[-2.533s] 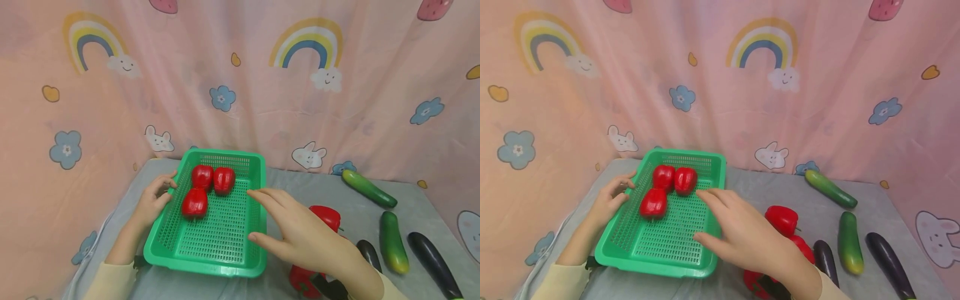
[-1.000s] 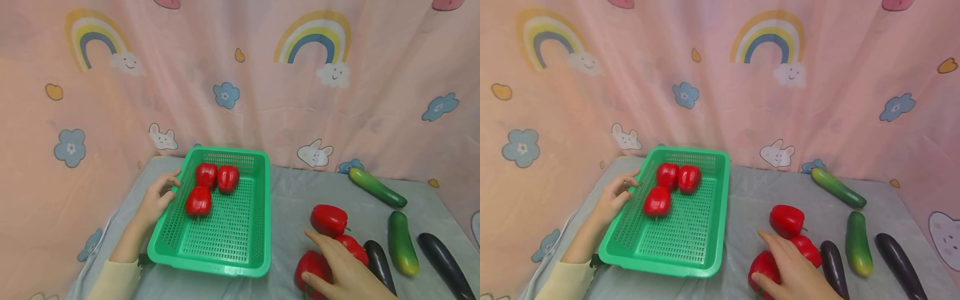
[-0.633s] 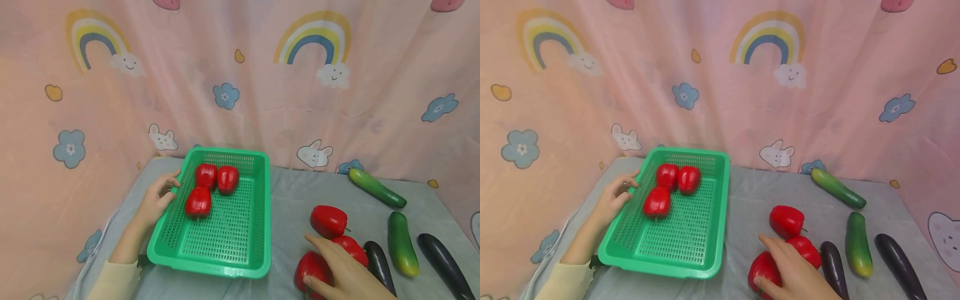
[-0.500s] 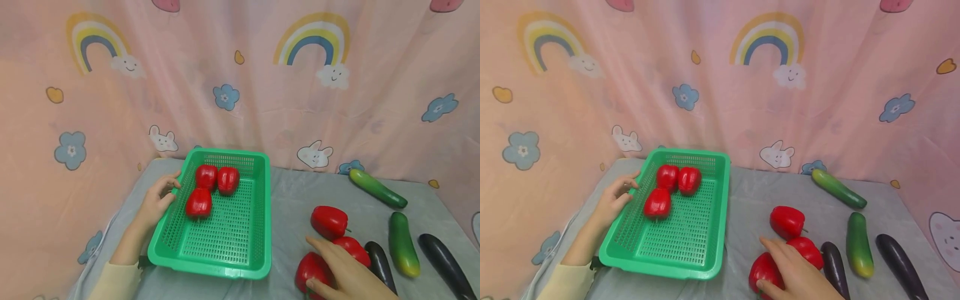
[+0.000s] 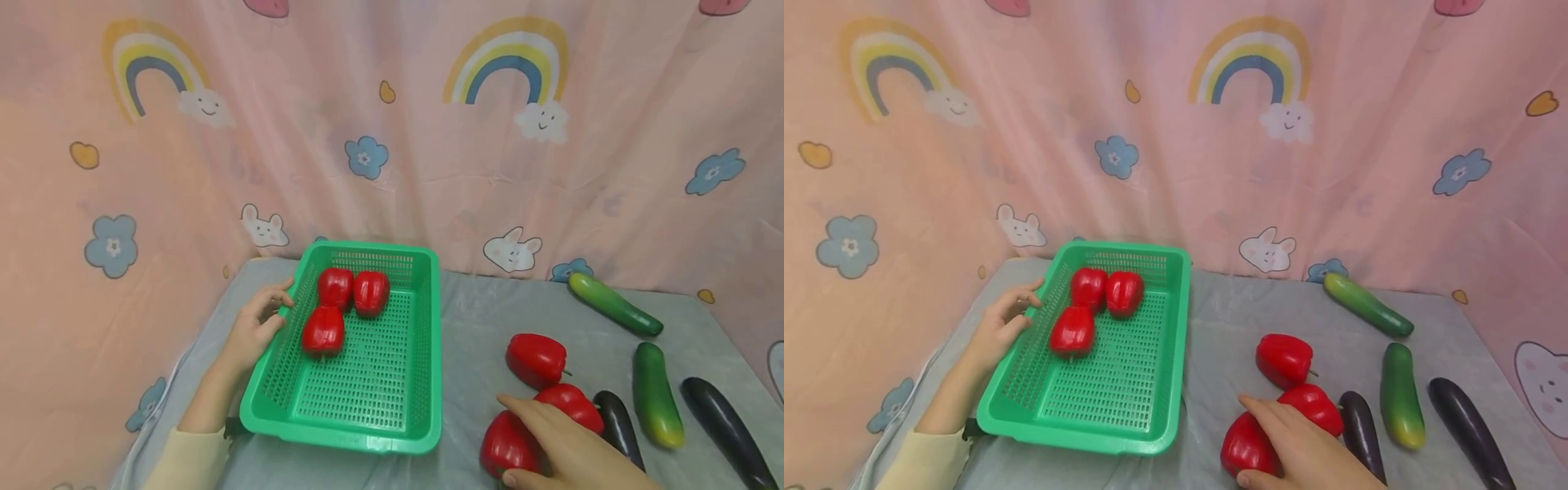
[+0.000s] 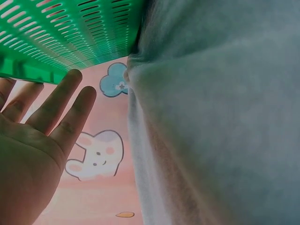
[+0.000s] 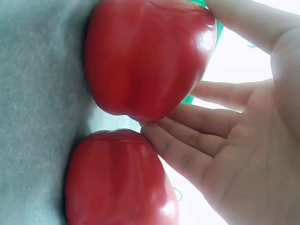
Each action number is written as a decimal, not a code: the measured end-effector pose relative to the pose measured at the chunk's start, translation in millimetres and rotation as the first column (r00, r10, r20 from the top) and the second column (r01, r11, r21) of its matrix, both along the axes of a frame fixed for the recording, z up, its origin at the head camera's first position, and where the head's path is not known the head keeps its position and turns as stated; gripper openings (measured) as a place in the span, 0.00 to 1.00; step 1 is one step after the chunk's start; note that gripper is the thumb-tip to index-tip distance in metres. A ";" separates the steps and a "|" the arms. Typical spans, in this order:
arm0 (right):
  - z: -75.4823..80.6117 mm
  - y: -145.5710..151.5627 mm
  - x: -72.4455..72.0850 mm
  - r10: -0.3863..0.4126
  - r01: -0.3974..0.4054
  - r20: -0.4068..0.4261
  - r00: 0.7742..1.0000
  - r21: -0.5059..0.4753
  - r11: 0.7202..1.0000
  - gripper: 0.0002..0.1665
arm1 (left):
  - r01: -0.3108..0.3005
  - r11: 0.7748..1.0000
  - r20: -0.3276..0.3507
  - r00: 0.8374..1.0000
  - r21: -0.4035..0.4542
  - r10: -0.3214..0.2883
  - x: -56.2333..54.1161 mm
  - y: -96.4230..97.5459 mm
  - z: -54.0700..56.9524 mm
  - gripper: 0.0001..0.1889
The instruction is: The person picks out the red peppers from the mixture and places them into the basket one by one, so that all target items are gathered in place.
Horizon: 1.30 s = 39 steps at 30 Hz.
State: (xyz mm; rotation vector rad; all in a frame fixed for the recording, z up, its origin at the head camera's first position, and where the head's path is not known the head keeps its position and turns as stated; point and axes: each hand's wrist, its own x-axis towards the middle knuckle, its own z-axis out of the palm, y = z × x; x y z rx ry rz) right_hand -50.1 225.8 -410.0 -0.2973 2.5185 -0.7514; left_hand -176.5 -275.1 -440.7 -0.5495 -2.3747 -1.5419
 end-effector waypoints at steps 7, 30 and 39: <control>0.4 -3.2 0.5 -0.030 0.030 0.011 0.999 0.008 1.000 0.69 | 0.004 1.000 0.000 1.000 -0.002 -0.004 0.2 0.1 -0.5 0.13; -4.7 -6.2 -1.8 -0.006 0.007 0.034 0.999 -0.041 0.999 0.70 | -0.021 1.000 0.030 0.999 -0.014 0.022 -1.1 -0.5 0.1 0.13; -8.4 -12.5 -2.3 -0.031 0.035 0.071 0.997 -0.047 0.998 0.73 | -0.014 1.000 0.025 1.000 -0.012 0.015 -0.3 0.0 0.4 0.13</control>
